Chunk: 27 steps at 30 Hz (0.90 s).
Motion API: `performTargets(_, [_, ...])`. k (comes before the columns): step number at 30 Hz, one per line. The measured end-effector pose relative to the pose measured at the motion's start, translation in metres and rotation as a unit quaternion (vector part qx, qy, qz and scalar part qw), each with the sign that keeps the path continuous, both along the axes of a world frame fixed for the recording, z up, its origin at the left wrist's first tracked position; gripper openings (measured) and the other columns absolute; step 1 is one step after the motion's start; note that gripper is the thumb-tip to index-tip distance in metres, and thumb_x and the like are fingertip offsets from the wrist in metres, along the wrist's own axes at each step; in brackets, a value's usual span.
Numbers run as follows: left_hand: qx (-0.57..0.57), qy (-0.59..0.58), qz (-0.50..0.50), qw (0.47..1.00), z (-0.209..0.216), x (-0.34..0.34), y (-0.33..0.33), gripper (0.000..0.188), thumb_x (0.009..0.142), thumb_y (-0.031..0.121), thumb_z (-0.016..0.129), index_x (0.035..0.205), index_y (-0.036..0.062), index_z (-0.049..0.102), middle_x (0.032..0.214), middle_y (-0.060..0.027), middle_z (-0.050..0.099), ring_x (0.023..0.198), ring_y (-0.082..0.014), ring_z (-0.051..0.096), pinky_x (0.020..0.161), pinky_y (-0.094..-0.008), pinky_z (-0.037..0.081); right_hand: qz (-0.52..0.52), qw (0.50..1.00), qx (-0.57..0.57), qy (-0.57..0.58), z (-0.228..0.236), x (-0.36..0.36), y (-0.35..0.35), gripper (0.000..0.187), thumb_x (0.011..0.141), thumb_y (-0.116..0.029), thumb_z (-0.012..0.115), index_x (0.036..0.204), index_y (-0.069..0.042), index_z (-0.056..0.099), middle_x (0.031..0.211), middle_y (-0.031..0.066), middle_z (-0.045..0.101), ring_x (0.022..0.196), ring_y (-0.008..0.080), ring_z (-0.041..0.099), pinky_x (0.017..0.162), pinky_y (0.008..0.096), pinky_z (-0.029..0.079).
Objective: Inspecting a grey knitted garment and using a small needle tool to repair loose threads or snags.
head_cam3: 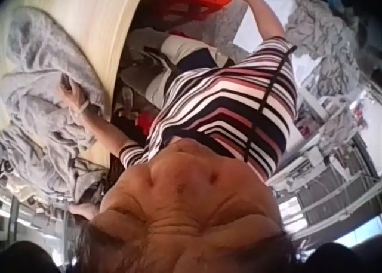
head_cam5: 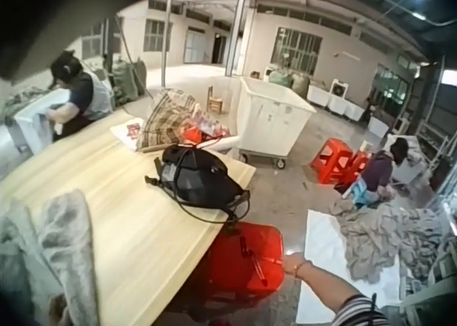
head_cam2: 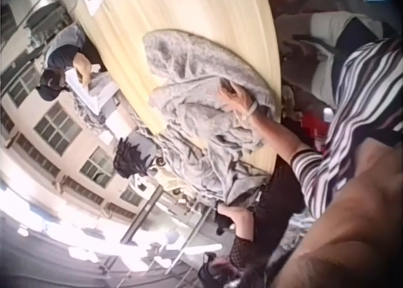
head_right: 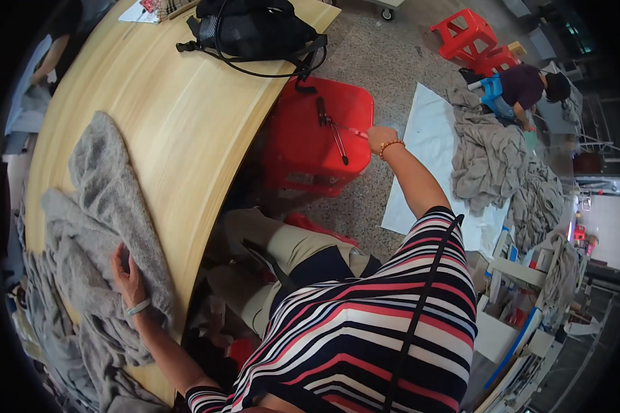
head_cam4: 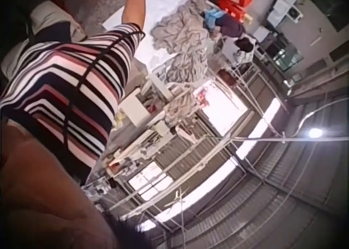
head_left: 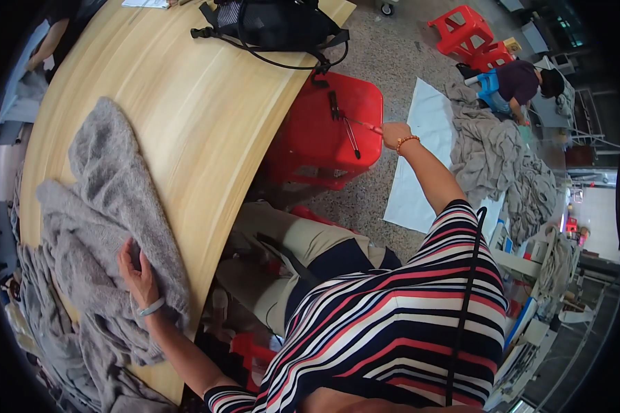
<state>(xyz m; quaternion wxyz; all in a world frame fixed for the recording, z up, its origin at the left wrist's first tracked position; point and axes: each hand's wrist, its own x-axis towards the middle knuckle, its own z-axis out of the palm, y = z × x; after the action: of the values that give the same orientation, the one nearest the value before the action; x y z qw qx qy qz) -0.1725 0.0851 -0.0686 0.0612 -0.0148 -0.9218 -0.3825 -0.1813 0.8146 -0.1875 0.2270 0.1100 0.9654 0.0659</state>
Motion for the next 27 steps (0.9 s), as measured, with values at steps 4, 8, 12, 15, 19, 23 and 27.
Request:
performTargets(4, [-0.196,0.066,0.011,0.978,0.006,0.042,0.028,0.050,0.085,0.008,0.063,0.134,0.0058,0.056,0.137,-0.0177,0.056,0.129,-0.0372,0.050,0.109,-0.0449,0.038,-0.007,1.000,-0.006,-0.026,-0.012,-0.033,-0.011,0.023,0.092,-0.017,0.050,0.092,-0.010,0.072,0.092,0.0174,0.073,0.087,0.0361,0.072,0.075,0.0488,0.057])
performTargets(8, [-0.326,0.141,0.081,0.931,0.002,0.083,0.061,0.053,0.084,0.019,0.068,0.136,0.0115,0.057,0.139,-0.0150,0.055,0.130,-0.0383,0.048,0.110,-0.0506,0.035,0.057,0.998,-0.008,0.033,-0.055,-0.047,-0.005,0.023,0.093,-0.019,0.051,0.101,-0.010,0.070,0.093,0.0169,0.073,0.087,0.0357,0.072,0.074,0.0497,0.057])
performTargets(12, [-0.314,0.093,0.089,0.941,0.004,0.127,0.066,0.059,0.082,0.021,0.073,0.138,0.0109,0.056,0.142,-0.0174,0.051,0.134,-0.0401,0.043,0.112,-0.0507,0.033,0.061,0.990,-0.034,0.126,-0.068,-0.032,-0.006,0.030,0.092,-0.026,0.059,0.117,-0.010,0.059,0.100,0.0165,0.068,0.093,0.0358,0.068,0.077,0.0489,0.056])
performTargets(15, [-0.327,0.094,0.095,0.936,0.014,0.152,0.070,0.061,0.082,0.020,0.074,0.139,0.0103,0.055,0.144,-0.0196,0.048,0.135,-0.0413,0.042,0.112,-0.0503,0.033,0.076,0.981,-0.062,0.166,-0.054,-0.020,-0.020,0.042,0.089,-0.032,0.065,0.125,-0.012,0.056,0.107,0.0158,0.064,0.101,0.0352,0.064,0.081,0.0474,0.055])
performTargets(19, [-0.207,0.117,0.195,0.951,0.020,0.175,0.062,0.063,0.084,0.016,0.073,0.142,0.0044,0.050,0.144,-0.0247,0.046,0.134,-0.0425,0.042,0.111,-0.0484,0.035,0.088,0.968,-0.092,0.218,-0.052,-0.022,-0.039,0.054,0.086,-0.040,0.069,0.131,-0.014,0.056,0.114,0.0146,0.060,0.108,0.0333,0.059,0.085,0.0473,0.053])
performTargets(23, [-0.130,0.131,0.271,0.945,0.004,0.164,0.061,0.067,0.081,0.029,0.079,0.134,-0.0033,0.052,0.130,-0.0235,0.057,0.121,-0.0381,0.054,0.105,-0.0456,0.040,0.089,0.940,-0.117,0.308,-0.028,0.006,-0.036,0.053,0.086,-0.043,0.069,0.128,-0.012,0.060,0.117,0.0139,0.061,0.109,0.0354,0.058,0.090,0.0478,0.050])
performTargets(27, [-0.182,0.208,0.236,0.932,-0.012,0.159,0.053,0.046,0.080,0.014,0.075,0.124,0.0050,0.064,0.110,-0.0172,0.068,0.101,-0.0338,0.064,0.089,-0.0397,0.050,0.172,0.874,-0.207,0.405,0.001,0.011,-0.080,0.040,0.090,-0.030,0.068,0.124,-0.008,0.062,0.111,0.0123,0.064,0.103,0.0333,0.059,0.090,0.0447,0.049])
